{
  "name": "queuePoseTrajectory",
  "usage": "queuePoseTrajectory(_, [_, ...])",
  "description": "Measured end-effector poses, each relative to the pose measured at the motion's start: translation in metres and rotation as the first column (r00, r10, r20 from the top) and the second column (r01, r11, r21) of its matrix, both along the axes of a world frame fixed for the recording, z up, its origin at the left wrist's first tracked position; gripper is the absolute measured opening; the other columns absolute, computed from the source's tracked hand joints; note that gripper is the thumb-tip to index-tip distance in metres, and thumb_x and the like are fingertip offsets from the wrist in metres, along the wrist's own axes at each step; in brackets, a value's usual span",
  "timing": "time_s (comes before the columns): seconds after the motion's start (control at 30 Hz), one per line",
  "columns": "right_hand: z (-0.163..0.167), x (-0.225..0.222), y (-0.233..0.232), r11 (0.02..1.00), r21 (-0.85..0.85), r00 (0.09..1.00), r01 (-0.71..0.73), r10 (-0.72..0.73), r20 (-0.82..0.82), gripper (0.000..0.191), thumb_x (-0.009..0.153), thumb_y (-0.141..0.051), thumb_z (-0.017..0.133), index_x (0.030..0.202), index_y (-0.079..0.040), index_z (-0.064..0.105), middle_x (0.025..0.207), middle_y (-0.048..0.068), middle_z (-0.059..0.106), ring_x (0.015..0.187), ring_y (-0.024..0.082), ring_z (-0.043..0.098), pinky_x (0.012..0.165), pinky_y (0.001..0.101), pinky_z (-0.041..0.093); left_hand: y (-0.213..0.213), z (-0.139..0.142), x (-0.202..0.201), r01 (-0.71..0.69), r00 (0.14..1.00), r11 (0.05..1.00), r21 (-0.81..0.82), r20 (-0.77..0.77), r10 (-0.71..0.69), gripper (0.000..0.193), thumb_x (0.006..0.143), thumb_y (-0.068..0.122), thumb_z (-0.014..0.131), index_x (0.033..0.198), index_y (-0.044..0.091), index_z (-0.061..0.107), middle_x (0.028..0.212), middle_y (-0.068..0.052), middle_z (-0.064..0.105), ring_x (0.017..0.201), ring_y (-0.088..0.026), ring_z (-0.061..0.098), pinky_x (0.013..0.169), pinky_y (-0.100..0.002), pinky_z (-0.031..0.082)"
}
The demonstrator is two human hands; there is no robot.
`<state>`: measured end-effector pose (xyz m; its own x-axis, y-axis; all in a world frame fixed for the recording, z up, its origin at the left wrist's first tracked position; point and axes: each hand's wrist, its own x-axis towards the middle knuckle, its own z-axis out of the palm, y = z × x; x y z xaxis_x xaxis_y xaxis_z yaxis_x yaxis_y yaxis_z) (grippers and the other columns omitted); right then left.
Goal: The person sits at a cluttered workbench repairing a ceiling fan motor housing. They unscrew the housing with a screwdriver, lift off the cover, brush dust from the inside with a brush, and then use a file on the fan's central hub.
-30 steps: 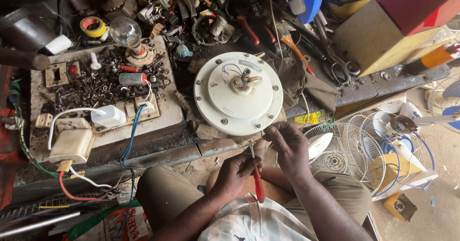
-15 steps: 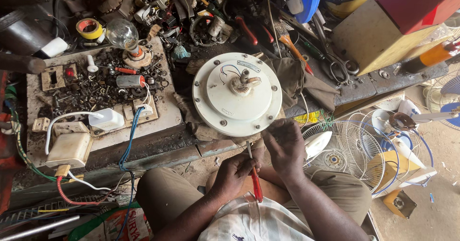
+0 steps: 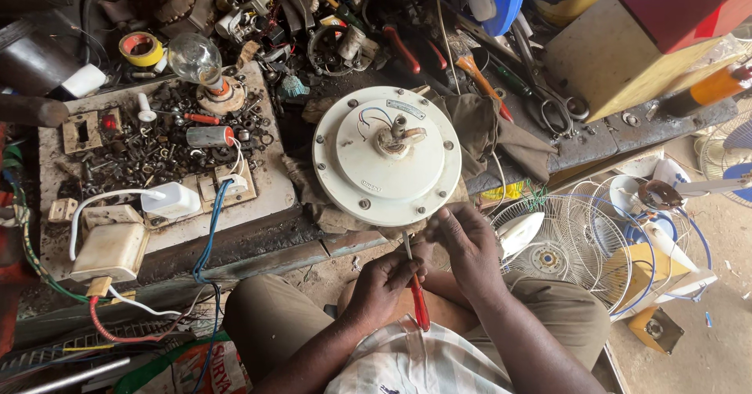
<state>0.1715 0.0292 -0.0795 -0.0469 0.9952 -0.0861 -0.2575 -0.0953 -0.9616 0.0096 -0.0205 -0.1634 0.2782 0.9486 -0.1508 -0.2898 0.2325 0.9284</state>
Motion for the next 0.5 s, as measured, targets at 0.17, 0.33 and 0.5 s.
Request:
queuePoseTrajectory(0.17, [0.008, 0.005, -0.001, 0.988, -0.096, 0.991, -0.118, 0.123, 0.058, 0.037, 0.106, -0.031, 0.052, 0.104, 0.003, 0.066, 0.090, 0.011, 0.073, 0.081, 0.018, 0.071, 0.077, 0.0309, 0.058, 0.000, 0.005, -0.002, 0.037, 0.998, 0.999, 0.022, -0.047, -0.036, 0.025, 0.105, 0.022, 0.061, 0.098, -0.001, 0.069, 0.085, -0.003, 0.070, 0.082, -0.009, 0.067, 0.080, -0.028, 0.057])
queuePoseTrajectory(0.33, [0.012, 0.005, -0.001, 0.999, 0.030, 0.966, -0.038, 0.029, 0.259, 0.019, 0.100, -0.016, 0.066, 0.107, 0.002, 0.067, 0.095, 0.008, 0.073, 0.087, 0.012, 0.068, 0.081, 0.0277, 0.055, 0.000, 0.007, -0.005, 0.023, 0.999, 1.000, -0.008, -0.036, -0.023, 0.026, 0.104, 0.023, 0.061, 0.099, 0.000, 0.069, 0.086, -0.003, 0.070, 0.083, -0.010, 0.067, 0.081, -0.028, 0.058])
queuePoseTrajectory(0.5, [0.007, 0.001, 0.000, 0.988, 0.156, 0.946, 0.020, -0.069, 0.316, 0.013, 0.095, -0.005, 0.071, 0.103, -0.001, 0.062, 0.096, 0.007, 0.072, 0.091, 0.011, 0.068, 0.084, 0.0269, 0.056, -0.001, 0.004, -0.004, 0.009, 1.000, 1.000, -0.011, -0.016, -0.009, 0.025, 0.103, 0.023, 0.063, 0.099, -0.001, 0.069, 0.087, -0.004, 0.071, 0.083, -0.011, 0.068, 0.080, -0.028, 0.058])
